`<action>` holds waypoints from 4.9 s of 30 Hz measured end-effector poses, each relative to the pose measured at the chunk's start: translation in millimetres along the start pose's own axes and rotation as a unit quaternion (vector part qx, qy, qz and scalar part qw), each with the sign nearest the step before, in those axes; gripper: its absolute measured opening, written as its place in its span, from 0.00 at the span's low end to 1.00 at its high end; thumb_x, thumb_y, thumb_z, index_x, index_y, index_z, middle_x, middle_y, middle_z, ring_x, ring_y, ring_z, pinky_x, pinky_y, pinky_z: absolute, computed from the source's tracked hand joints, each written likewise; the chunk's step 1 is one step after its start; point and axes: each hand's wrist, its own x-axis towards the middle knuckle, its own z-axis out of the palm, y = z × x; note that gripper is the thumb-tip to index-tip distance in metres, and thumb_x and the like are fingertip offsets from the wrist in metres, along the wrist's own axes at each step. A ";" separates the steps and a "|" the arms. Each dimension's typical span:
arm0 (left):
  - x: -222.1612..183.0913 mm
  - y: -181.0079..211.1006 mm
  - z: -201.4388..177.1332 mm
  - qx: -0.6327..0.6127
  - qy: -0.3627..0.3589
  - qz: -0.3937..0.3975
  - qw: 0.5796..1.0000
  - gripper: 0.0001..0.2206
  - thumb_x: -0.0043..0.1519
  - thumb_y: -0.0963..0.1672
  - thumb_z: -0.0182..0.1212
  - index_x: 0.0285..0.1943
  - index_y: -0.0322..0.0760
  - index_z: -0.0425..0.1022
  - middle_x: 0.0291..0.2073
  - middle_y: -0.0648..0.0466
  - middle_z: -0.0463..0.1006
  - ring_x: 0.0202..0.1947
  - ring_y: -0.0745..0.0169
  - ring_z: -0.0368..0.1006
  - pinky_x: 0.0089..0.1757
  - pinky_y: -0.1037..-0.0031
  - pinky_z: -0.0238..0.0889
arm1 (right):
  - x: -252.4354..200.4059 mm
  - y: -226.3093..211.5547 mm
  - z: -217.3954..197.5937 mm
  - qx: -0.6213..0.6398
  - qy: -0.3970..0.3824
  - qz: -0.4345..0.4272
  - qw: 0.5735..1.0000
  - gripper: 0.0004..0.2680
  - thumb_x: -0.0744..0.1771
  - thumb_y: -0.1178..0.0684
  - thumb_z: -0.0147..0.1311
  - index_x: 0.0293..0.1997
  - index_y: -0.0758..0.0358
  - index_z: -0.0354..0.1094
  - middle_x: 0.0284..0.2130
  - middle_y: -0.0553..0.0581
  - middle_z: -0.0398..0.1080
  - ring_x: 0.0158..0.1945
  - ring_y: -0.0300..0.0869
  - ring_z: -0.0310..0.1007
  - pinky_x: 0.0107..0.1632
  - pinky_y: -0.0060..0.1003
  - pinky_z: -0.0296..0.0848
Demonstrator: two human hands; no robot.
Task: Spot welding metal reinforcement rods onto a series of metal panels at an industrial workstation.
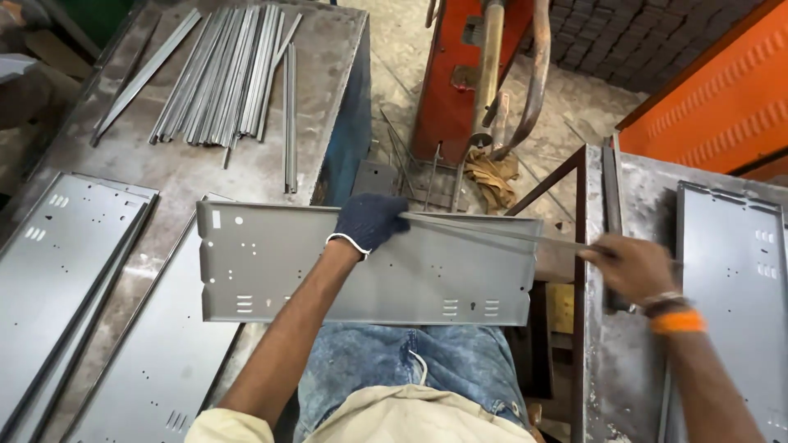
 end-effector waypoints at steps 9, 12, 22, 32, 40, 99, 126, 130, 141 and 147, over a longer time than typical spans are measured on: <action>-55.7 -92.5 -17.0 0.046 0.134 -0.131 0.981 0.07 0.61 0.45 0.58 0.39 0.52 0.83 0.32 0.49 0.83 0.34 0.43 0.79 0.36 0.52 0.68 | -142.0 93.8 2.2 -0.178 -0.114 0.340 0.916 0.20 0.68 0.29 0.54 0.50 0.52 0.80 0.12 0.56 0.69 0.16 0.47 0.65 0.21 0.43 0.65; -111.6 -149.2 -47.0 0.136 0.209 -0.188 0.950 0.11 0.61 0.45 0.56 0.45 0.52 0.85 0.38 0.49 0.83 0.35 0.42 0.79 0.37 0.53 0.70 | -136.5 49.0 52.1 -0.070 -0.077 0.363 0.926 0.19 0.66 0.30 0.56 0.44 0.53 0.83 0.16 0.57 0.70 0.20 0.45 0.67 0.26 0.45 0.66; -257.6 -159.2 -180.5 0.162 0.123 -0.496 0.844 0.19 0.67 0.55 0.56 0.56 0.45 0.82 0.46 0.41 0.81 0.48 0.36 0.75 0.48 0.52 0.66 | -36.4 -100.1 127.3 0.227 -0.045 0.247 0.941 0.14 0.64 0.42 0.62 0.39 0.66 0.78 0.26 0.60 0.79 0.30 0.42 0.78 0.37 0.38 0.74; -76.0 17.8 -54.4 -0.337 0.002 -0.297 0.893 0.14 0.67 0.45 0.58 0.55 0.31 0.82 0.32 0.46 0.83 0.32 0.61 0.79 0.37 0.71 0.71 | -40.7 -151.7 132.9 0.274 0.009 0.270 0.923 0.13 0.63 0.44 0.65 0.37 0.66 0.77 0.25 0.57 0.78 0.30 0.35 0.75 0.36 0.35 0.73; -8.3 175.0 122.2 -0.622 -0.135 -0.122 0.762 0.24 0.68 0.47 0.55 0.71 0.29 0.62 0.54 0.48 0.79 0.51 0.63 0.74 0.50 0.73 0.68 | -99.0 -127.1 104.9 0.331 0.079 0.364 0.867 0.10 0.63 0.50 0.66 0.31 0.67 0.70 0.21 0.54 0.67 0.28 0.35 0.62 0.31 0.38 0.66; 8.8 190.1 -17.3 -0.671 -0.031 -0.214 0.709 0.27 0.53 0.39 0.65 0.64 0.25 0.72 0.47 0.45 0.83 0.40 0.57 0.80 0.41 0.68 0.74 | -53.3 -81.1 -7.1 0.503 0.295 0.377 0.719 0.17 0.72 0.50 0.53 0.66 0.70 0.68 0.44 0.50 0.74 0.43 0.30 0.70 0.46 0.26 0.71; 131.3 10.4 -183.1 0.179 -0.094 -0.066 0.977 0.52 0.40 0.63 0.71 0.75 0.41 0.66 0.47 0.41 0.83 0.47 0.40 0.81 0.50 0.57 0.72 | 60.5 -68.1 -136.3 -0.034 0.122 0.181 0.975 0.08 0.67 0.50 0.63 0.48 0.57 0.79 0.29 0.56 0.76 0.26 0.44 0.75 0.34 0.38 0.70; 152.5 -1.0 -187.5 0.106 -0.067 0.039 0.991 0.60 0.29 0.61 0.80 0.74 0.36 0.63 0.55 0.38 0.78 0.54 0.37 0.75 0.53 0.56 0.67 | 124.3 -62.0 -107.0 -0.031 0.118 0.026 0.992 0.07 0.65 0.50 0.66 0.37 0.61 0.75 0.35 0.54 0.73 0.34 0.46 0.75 0.37 0.39 0.71; 149.2 -7.6 -190.2 0.059 -0.114 0.052 0.990 0.54 0.30 0.55 0.84 0.72 0.41 0.67 0.60 0.41 0.75 0.60 0.38 0.71 0.57 0.56 0.63 | 216.3 -41.1 -44.4 -0.039 0.168 0.017 0.985 0.19 0.58 0.40 0.72 0.36 0.65 0.70 0.41 0.62 0.73 0.47 0.55 0.71 0.53 0.48 0.60; 158.5 -47.3 -157.8 -0.012 -0.023 0.052 0.998 0.20 0.60 0.51 0.68 0.60 0.42 0.81 0.50 0.45 0.83 0.51 0.46 0.79 0.52 0.60 0.70 | 228.7 -13.9 -27.7 -0.003 0.064 0.108 0.992 0.13 0.66 0.41 0.64 0.37 0.61 0.76 0.27 0.60 0.75 0.33 0.50 0.75 0.39 0.46 0.70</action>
